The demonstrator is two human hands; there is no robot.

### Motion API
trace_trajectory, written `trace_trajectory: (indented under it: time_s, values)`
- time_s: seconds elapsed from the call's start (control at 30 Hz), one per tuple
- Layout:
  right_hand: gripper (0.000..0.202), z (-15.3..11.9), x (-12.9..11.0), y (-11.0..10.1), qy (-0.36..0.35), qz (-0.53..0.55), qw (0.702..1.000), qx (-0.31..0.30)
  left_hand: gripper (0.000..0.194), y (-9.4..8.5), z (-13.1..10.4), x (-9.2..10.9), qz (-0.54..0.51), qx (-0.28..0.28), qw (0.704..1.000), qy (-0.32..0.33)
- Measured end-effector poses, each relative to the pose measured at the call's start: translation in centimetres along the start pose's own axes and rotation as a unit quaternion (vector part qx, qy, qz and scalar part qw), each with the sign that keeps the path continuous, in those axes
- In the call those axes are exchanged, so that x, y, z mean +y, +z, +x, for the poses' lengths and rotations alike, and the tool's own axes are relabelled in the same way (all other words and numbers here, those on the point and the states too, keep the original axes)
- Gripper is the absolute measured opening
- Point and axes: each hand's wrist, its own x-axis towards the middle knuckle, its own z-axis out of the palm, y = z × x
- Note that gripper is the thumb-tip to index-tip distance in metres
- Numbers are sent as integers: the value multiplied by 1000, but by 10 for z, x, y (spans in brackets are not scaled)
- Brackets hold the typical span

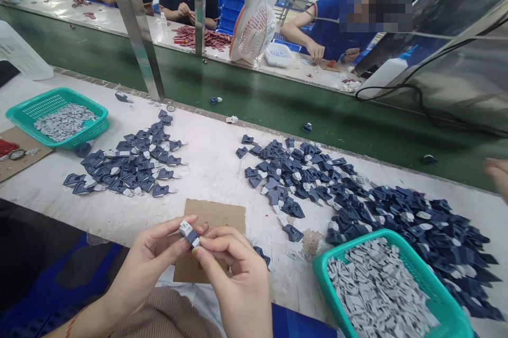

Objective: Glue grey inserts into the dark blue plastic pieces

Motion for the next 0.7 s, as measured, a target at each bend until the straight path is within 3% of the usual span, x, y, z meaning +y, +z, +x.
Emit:
trace_trajectory:
  time_s: [0.1,0.3,0.43,0.6,0.7]
  values:
    - [9,-1,1,-1,5,-8,1000,-7,26,0,4,3,5,-13,1000,9]
    - [8,-9,3,2,-59,-92,993,42,23,2,7,6,25,-35,998,38]
    - [9,-10,1,2,-61,-108,991,51,20,3,7,2,42,-35,997,46]
    - [7,2,4,-5,-22,6,999,27,36,8,8,-6,-43,-64,997,-22]
    - [10,9,10,-8,-17,41,999,17,43,11,12,-2,-45,-79,996,-23]
